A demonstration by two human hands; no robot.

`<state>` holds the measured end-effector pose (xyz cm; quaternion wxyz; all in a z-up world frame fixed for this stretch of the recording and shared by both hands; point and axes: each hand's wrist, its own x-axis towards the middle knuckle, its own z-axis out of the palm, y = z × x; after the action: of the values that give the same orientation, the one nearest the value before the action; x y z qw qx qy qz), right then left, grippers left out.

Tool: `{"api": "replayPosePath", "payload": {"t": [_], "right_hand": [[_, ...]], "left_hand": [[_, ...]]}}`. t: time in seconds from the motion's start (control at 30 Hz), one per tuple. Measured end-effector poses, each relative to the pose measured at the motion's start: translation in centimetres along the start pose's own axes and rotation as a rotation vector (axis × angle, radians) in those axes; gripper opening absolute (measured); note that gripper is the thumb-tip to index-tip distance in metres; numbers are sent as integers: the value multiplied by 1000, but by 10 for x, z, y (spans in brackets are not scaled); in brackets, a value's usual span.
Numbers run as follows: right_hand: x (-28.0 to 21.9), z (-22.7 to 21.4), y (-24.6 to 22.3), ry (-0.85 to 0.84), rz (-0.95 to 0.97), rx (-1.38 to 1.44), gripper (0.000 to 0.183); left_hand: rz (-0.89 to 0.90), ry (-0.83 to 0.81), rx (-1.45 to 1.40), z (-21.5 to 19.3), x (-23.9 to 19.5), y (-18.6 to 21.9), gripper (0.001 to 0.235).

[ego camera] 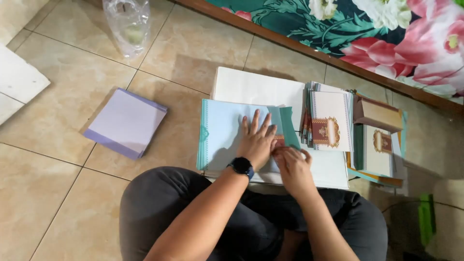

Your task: The person sits on the floor and organizes printed invitation cards and envelopes, inserting some into a folder and placing others into a cardboard box.

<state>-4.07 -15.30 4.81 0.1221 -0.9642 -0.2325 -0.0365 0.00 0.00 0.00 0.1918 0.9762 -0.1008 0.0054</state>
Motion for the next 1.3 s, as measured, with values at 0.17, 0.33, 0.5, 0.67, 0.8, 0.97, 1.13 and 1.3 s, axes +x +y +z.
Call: {"api": "replayPosePath", "payload": {"t": [0.17,0.33,0.5,0.67,0.8,0.97,1.13,1.3], "right_hand": [[27,35,48,-10,-114,-271,44],[99,65,70,-15,-241,-268,60],[111,58,65,-49,-252,-147,62],[26,26,27,-127,-231,-243,59],[-47,11,17,-226,-166,-334,68],[-45,7,16,-105,-39,-249,56],[-1,45,42,-267,388,-31,73],[20,22,23,-240,480,290,63]], "left_hand": [[-52,-114,51,-6,0,4,55],[-48,-136,145,2,0,1,60],[-77,-72,59,4,1,3,57],[-81,-91,58,0,0,2,59],[-67,32,54,6,-3,3,59],[-42,202,42,18,1,4,59],[-71,117,20,16,4,-1,59],[-66,187,-66,9,2,1,60]]}}
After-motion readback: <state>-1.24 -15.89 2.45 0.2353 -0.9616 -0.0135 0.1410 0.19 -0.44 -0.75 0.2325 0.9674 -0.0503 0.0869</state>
